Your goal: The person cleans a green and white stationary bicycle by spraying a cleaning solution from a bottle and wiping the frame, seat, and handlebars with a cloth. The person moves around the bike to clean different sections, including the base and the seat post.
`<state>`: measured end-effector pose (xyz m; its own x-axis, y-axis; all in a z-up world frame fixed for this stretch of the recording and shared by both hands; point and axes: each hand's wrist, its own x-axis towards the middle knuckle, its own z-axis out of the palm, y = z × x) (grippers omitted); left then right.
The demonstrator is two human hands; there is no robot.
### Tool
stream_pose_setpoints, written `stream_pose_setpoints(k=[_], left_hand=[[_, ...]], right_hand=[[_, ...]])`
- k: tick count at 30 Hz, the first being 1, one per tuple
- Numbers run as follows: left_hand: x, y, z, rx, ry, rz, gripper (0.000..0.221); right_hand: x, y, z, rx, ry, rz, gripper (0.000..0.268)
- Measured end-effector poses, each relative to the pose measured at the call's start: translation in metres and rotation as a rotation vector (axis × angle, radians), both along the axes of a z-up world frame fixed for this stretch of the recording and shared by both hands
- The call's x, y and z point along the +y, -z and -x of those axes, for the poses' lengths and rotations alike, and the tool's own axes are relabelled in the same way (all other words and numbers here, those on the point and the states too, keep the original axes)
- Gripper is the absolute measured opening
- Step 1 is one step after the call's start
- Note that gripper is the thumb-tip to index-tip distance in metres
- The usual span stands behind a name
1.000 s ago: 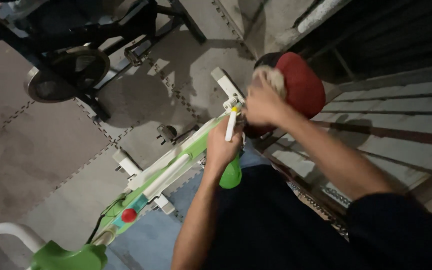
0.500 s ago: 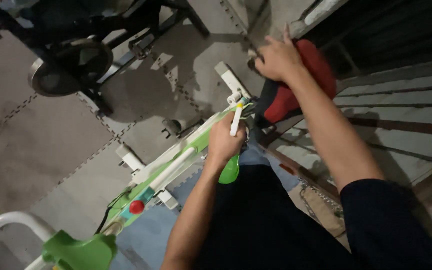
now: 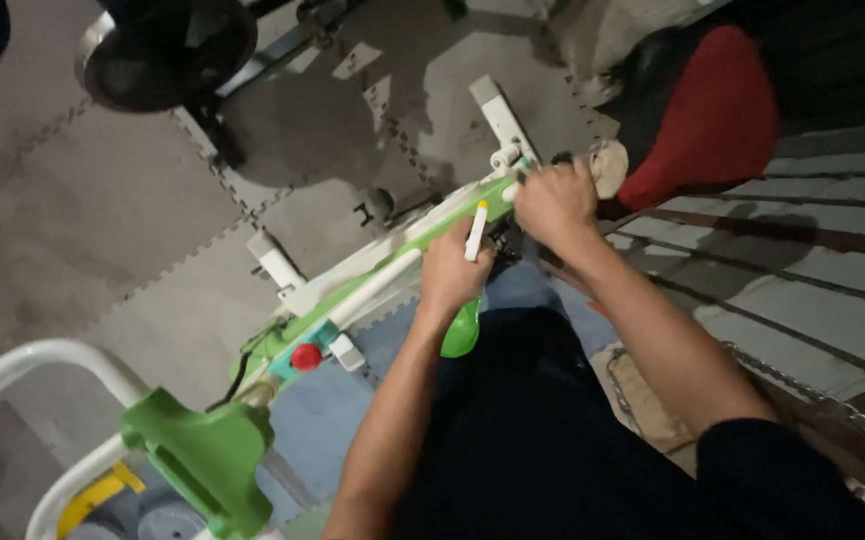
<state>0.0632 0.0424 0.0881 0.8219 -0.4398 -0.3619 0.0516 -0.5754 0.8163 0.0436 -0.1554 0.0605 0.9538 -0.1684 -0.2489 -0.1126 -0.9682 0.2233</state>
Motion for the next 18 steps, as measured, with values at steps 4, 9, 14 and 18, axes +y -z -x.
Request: stream_pose_setpoints(k=[4,9,14,18], left_hand=[[0.017,0.005,0.006,0.032,-0.058,-0.033,0.023],[0.034,0.034,0.029,0.018,-0.159,-0.14,0.024],[0.048,0.037,0.054,0.047,-0.35,-0.125,0.026],[0.065,0.033,0.081,0.021,-0.525,-0.096,0.027]], right_hand=[[0.017,0.017,-0.019,-0.171,0.141,-0.415,0.036],[0.033,0.074,-0.004,-0.216,0.423,-1.071,0.035],[0.037,0.123,0.011,-0.151,0.338,-1.257,0.04],[0.045,0.146,0.015,-0.092,0.271,-1.46,0.045]])
